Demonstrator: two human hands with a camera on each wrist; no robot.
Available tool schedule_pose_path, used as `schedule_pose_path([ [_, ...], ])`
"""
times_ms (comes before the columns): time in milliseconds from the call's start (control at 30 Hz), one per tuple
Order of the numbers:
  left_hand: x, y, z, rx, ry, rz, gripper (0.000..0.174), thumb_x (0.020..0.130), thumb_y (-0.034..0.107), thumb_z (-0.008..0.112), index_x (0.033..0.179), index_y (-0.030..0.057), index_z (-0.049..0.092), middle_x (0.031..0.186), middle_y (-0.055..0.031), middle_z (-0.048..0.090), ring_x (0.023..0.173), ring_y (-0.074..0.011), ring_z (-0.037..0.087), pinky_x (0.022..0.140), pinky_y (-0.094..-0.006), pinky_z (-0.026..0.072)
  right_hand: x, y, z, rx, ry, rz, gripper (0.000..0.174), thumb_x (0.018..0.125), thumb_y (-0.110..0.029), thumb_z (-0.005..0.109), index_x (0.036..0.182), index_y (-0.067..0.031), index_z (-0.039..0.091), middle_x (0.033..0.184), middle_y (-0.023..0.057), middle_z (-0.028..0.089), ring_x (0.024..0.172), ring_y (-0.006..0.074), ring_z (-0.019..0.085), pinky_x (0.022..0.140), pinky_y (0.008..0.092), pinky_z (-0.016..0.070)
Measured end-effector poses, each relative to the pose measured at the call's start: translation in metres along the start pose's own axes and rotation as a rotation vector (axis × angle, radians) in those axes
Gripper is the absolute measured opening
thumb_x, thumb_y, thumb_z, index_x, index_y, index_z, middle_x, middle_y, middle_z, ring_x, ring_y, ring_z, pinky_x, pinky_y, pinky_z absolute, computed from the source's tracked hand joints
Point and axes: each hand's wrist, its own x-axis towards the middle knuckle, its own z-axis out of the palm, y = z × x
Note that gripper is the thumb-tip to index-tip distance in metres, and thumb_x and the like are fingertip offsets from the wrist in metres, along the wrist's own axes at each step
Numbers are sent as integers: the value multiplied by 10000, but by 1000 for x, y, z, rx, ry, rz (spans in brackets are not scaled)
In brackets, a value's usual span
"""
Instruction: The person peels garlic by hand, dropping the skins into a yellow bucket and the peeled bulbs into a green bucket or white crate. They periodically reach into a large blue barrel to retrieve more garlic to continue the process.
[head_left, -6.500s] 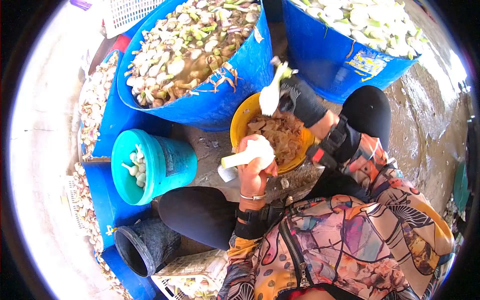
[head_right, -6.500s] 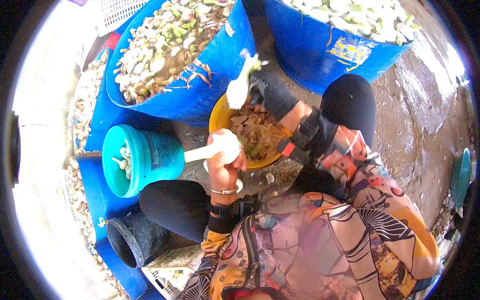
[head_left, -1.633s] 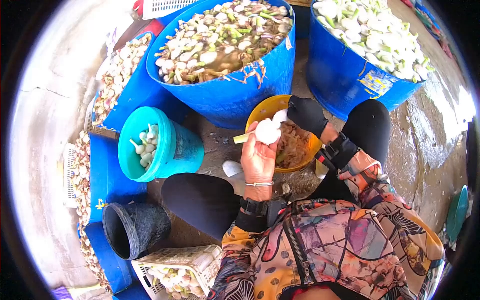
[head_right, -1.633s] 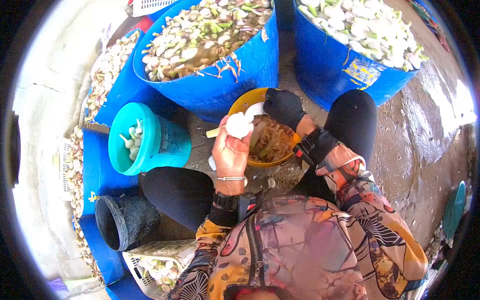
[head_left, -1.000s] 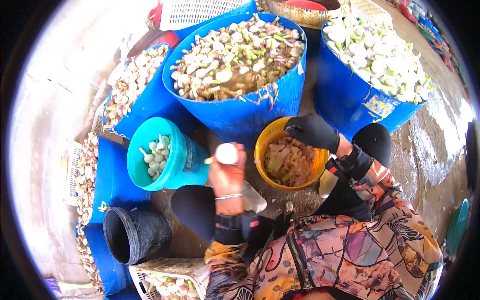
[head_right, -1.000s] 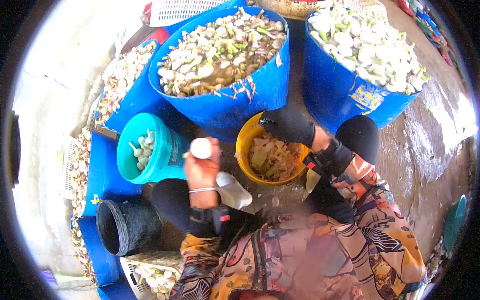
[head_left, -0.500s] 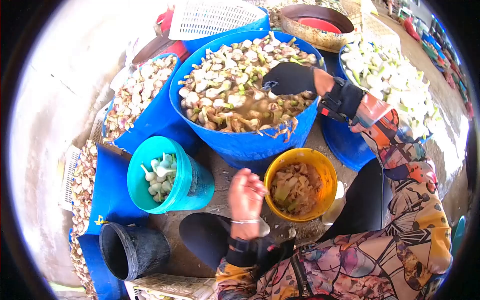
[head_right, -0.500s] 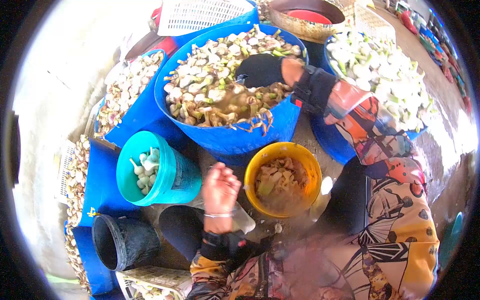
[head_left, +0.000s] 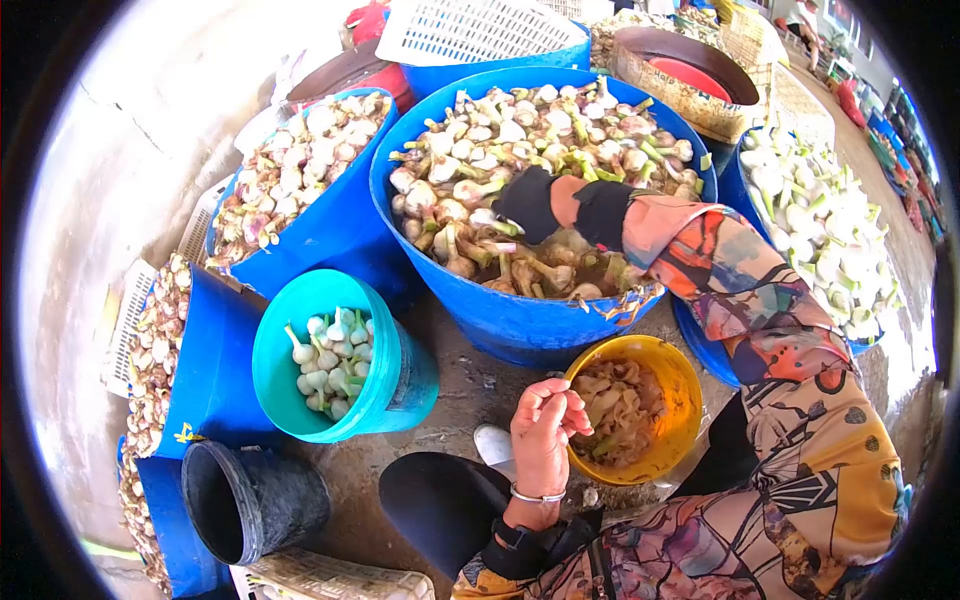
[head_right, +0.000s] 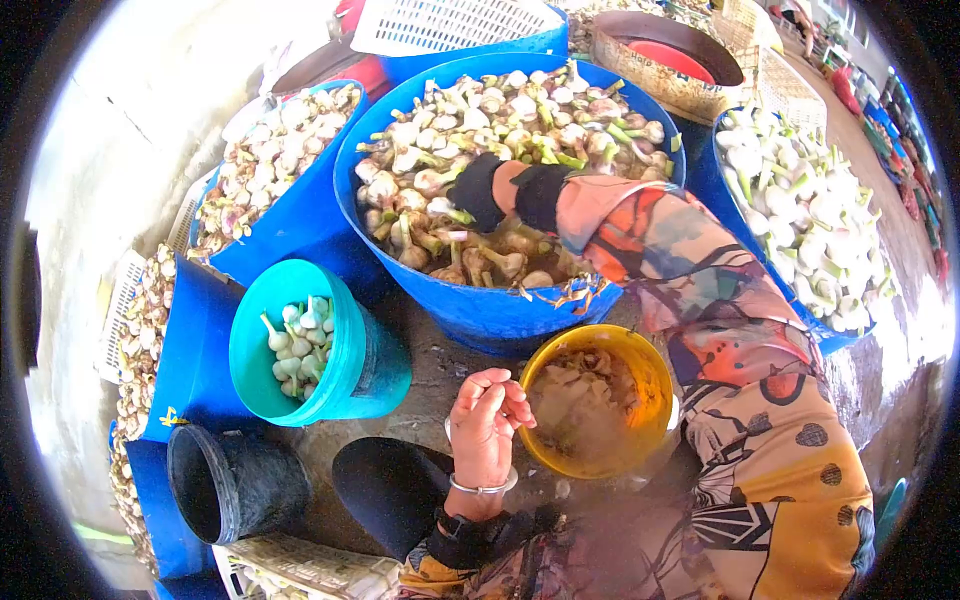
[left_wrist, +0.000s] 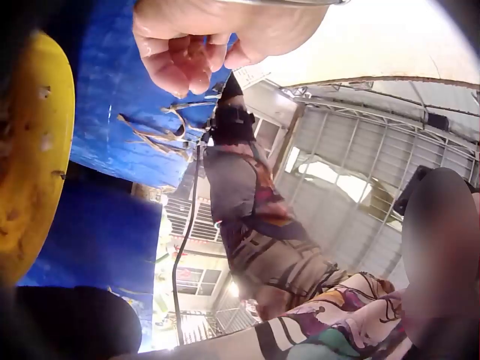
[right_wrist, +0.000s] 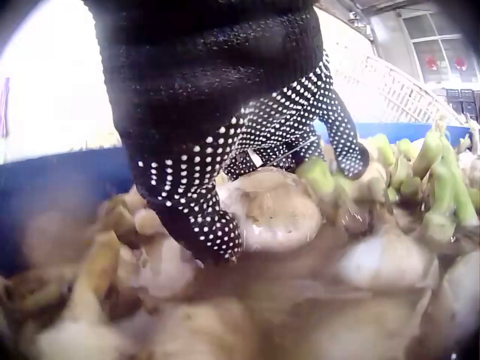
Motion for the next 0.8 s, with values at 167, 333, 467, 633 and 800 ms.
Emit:
schedule_pose_path([
  [167,-3,-4,1,28,-75,34,199,917,180,486,1054,38,511,811,-94,586,639,-171,565,578,-329,508,-66,7,-50,185,242,151,680,630,-353,730,1187,-35,503,1070,200,579,957,351,579,811,440,462],
  [333,-2,-22,18,-85,-192,-49,369,938,332,440,1190,63,420,961,-143,586,839,-264,605,737,-405,509,-188,-67,-85,382,602,221,635,654,-367,735,1149,-33,518,1051,202,581,968,352,574,809,418,473],
  [467,-5,-51,30,-326,-380,-149,406,933,384,430,1236,114,431,1106,-124,567,999,-278,567,888,-461,445,-255,-157,-54,396,737,349,572,597,-308,753,1067,-57,544,962,172,580,871,359,572,734,422,477],
  [633,-33,-96,34,-242,-222,-173,366,860,201,591,1204,129,488,1139,-33,571,1030,-207,555,894,-411,458,-297,-214,10,547,698,293,517,649,-243,744,1083,-49,541,1050,171,550,944,363,552,795,443,455],
  [800,-40,-102,16,29,-177,-84,357,852,98,572,1187,79,452,1066,-63,575,853,-189,608,741,-354,531,-335,-200,30,955,610,469,296,814,-138,627,1083,-18,593,933,160,631,776,269,632,693,351,496],
])
